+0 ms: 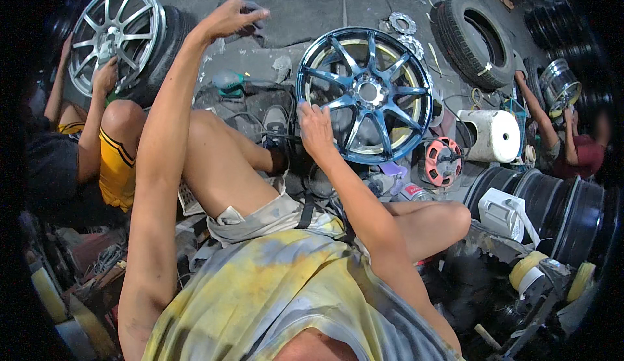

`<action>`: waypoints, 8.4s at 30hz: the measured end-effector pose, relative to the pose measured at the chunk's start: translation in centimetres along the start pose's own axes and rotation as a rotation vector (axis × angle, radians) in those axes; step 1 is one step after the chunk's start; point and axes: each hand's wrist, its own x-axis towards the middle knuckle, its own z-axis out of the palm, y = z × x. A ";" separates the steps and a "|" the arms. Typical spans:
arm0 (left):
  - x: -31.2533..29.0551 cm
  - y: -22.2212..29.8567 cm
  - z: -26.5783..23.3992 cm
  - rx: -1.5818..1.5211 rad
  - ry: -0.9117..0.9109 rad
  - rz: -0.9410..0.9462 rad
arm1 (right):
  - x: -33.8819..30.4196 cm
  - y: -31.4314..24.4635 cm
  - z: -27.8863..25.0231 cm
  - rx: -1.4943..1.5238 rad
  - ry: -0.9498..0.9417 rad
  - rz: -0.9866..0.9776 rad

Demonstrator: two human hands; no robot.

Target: The person sits on the floor and uses a small abrasive pad to manually polish the surface of a blue car wheel rim. They systematically rub the spokes and the outer lip of the rim, occasionally rotating the wheel to access different sections. Other workers and wheel parts are visible in the background.

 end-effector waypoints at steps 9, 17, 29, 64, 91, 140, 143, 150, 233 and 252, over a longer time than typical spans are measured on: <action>-1.1 -2.4 -29.8 0.655 0.730 -0.084 | -3.2 -0.8 -1.3 -0.001 -0.009 -0.032; -5.2 -4.5 -28.8 0.882 0.641 -0.254 | -4.8 -0.6 -1.3 0.006 0.056 -0.013; -6.9 -5.8 -28.0 0.941 0.597 -0.287 | -3.8 -0.5 -1.8 0.004 -0.054 -0.047; -0.3 7.4 5.3 0.999 -0.359 -0.211 | -8.8 2.5 -10.4 0.221 -0.030 0.408; -3.4 -3.9 25.2 0.737 -0.081 -0.157 | -12.0 7.5 -8.9 0.354 0.394 0.615; 1.0 -4.1 23.2 0.729 -0.038 0.362 | -16.0 14.3 -13.6 0.326 -0.065 0.833; 1.1 -5.1 23.4 0.709 -0.005 0.344 | -15.9 14.7 -12.8 0.316 -0.052 0.815; 1.5 -5.2 23.3 0.678 -0.038 0.238 | -15.7 14.8 -12.0 0.360 -0.066 0.762; -24.1 -33.2 -31.4 2.681 0.015 0.216 | -17.5 20.4 -7.7 0.159 0.248 0.871; -18.0 -16.2 -24.7 1.197 0.645 -0.204 | -16.7 19.2 -9.7 0.258 0.379 0.877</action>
